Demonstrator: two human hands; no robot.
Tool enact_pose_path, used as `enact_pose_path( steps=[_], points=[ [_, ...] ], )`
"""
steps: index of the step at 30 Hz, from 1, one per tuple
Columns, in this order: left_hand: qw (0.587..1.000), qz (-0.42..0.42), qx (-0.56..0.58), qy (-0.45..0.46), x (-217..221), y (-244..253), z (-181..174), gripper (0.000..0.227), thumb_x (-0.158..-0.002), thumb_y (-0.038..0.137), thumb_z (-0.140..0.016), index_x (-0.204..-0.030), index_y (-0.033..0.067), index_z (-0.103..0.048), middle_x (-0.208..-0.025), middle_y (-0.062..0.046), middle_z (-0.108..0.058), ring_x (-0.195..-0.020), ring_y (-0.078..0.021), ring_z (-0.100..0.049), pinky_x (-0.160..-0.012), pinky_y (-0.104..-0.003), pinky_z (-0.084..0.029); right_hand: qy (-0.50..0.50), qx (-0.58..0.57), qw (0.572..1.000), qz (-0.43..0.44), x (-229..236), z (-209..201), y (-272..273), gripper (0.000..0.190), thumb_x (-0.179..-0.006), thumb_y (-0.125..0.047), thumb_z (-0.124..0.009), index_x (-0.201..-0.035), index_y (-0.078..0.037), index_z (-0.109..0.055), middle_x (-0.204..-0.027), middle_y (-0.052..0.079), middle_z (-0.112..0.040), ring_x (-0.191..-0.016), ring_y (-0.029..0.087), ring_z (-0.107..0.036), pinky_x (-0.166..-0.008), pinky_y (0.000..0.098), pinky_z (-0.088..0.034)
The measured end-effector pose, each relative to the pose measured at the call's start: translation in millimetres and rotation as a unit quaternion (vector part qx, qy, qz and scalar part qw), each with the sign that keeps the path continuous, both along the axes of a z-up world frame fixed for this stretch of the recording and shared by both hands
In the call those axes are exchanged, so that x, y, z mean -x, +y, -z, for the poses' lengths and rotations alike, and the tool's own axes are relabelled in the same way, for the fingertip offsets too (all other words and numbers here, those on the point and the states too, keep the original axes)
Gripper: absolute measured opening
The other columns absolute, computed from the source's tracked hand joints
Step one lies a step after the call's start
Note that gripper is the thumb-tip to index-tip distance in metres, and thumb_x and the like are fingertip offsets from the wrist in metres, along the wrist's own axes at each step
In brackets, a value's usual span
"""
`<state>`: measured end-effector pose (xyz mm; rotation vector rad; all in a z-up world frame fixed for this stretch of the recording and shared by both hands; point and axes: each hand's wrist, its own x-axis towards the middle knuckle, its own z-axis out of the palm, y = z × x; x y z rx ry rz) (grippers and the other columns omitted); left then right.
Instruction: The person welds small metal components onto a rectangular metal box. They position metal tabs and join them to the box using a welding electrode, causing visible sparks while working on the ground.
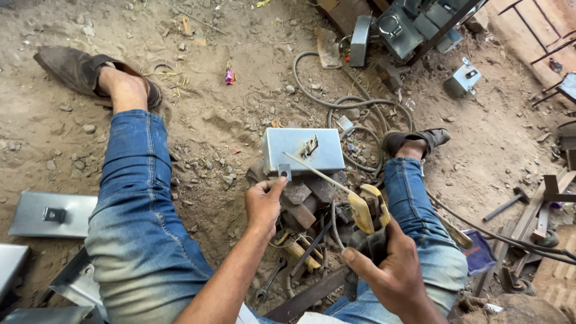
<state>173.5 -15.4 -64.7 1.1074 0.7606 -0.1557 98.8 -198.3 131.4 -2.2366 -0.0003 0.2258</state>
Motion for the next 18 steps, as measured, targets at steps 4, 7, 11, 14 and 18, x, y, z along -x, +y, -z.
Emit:
enact_pose_path(
  steps=[4, 7, 11, 14, 18],
  points=[
    [1.0, 0.015, -0.009, 0.007, -4.9, -5.8, 3.8, 0.02, -0.088, 0.021, -0.077, -0.091, 0.0014, -0.075, -0.082, -0.009, -0.074, -0.067, -0.0155, -0.062, -0.06, -0.03, -0.051, 0.054, 0.014, 0.998, 0.012, -0.4, 1.0, -4.1, 0.058, -0.073, -0.032, -0.079, -0.117, 0.001, -0.061, -0.067, 0.002, -0.066, -0.057, 0.012, -0.062, -0.05, 0.0281, -0.053],
    [0.997, -0.021, 0.015, -0.069, -2.9, -5.6, 10.5, 0.022, -0.09, 0.02, -0.079, -0.091, -0.0015, -0.076, -0.082, -0.008, -0.074, -0.067, -0.0115, -0.06, -0.059, -0.027, -0.047, 0.075, -0.012, 0.996, 0.041, 1.2, 4.9, -3.6, 0.064, -0.07, -0.034, -0.077, -0.123, -0.003, -0.057, -0.066, 0.003, -0.068, -0.05, 0.015, -0.067, -0.045, 0.0304, -0.061],
    [0.999, -0.013, -0.004, -0.046, -3.0, -7.5, 14.7, 0.022, -0.089, 0.018, -0.08, -0.09, -0.0027, -0.075, -0.078, -0.007, -0.072, -0.064, -0.0105, -0.059, -0.057, -0.025, -0.046, 0.011, 0.004, 1.0, 0.009, 1.8, 4.7, -3.1, 0.056, -0.075, -0.031, -0.079, -0.115, 0.004, -0.061, -0.07, 0.006, -0.067, -0.056, 0.014, -0.064, -0.049, 0.0287, -0.056],
    [1.0, -0.009, -0.002, 0.001, -4.0, -6.9, 17.6, 0.018, -0.085, 0.018, -0.078, -0.09, 0.0009, -0.075, -0.077, -0.002, -0.076, -0.065, -0.0079, -0.068, -0.059, -0.022, -0.054, 0.024, -0.019, 0.999, -0.014, -0.2, 5.1, -1.3, 0.056, -0.076, -0.029, -0.078, -0.119, 0.004, -0.062, -0.076, 0.005, -0.073, -0.061, 0.012, -0.069, -0.054, 0.0267, -0.059],
    [0.995, -0.024, 0.05, -0.087, 1.0, -6.0, 28.0, 0.022, -0.089, 0.018, -0.079, -0.09, -0.0041, -0.074, -0.076, -0.003, -0.068, -0.061, -0.0077, -0.055, -0.053, -0.025, -0.042, 0.058, -0.02, 0.998, 0.022, 3.3, 8.5, -0.9, 0.057, -0.073, -0.027, -0.079, -0.119, 0.001, -0.063, -0.071, 0.005, -0.072, -0.058, 0.013, -0.066, -0.053, 0.0286, -0.057]
  ],
)
